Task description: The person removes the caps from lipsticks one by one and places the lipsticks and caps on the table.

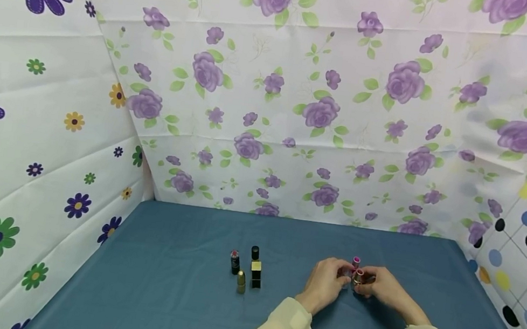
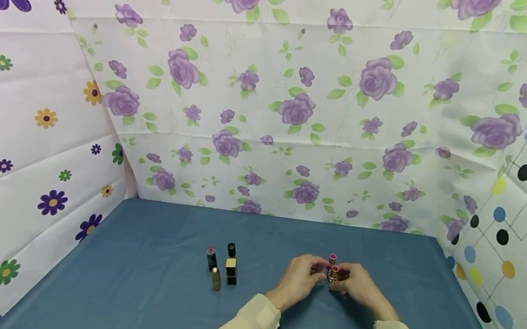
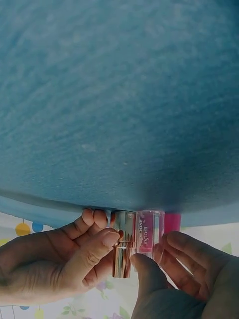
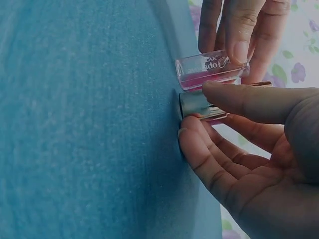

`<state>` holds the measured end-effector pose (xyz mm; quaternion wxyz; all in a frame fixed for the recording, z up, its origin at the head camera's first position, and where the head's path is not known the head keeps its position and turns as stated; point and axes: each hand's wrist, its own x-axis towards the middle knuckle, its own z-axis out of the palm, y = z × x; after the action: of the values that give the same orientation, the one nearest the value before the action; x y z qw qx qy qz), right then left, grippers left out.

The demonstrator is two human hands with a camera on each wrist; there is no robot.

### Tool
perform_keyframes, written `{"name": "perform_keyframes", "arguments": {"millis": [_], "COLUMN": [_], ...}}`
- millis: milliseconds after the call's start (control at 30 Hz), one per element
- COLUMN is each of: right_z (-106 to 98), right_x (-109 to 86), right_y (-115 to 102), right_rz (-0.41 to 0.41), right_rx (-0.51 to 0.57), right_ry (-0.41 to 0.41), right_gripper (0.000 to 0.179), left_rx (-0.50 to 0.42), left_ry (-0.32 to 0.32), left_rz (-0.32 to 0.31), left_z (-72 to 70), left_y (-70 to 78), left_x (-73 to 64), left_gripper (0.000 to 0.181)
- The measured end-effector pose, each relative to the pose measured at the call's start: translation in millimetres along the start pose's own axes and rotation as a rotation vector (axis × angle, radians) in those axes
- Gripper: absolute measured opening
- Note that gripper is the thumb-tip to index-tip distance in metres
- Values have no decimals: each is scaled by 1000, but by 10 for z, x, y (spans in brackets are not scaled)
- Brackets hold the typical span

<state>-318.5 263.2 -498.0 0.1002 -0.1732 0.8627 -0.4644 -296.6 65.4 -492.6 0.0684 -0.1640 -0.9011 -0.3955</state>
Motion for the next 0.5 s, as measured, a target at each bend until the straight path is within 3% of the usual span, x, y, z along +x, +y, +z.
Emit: {"name": "perform_keyframes", "arguments": {"millis": [500], "right_z": [-35], "right_x": [-52], "right_y": [-2], "right_rz": [11], "right_rx": [38], "right_ry": [-1], "right_gripper": [25], "left_rx": [-32], "left_ry": [-5], "left_rz": [16], "left_z": [-33], "left_y": [-16], "left_x": [17], "left_gripper": [27]}}
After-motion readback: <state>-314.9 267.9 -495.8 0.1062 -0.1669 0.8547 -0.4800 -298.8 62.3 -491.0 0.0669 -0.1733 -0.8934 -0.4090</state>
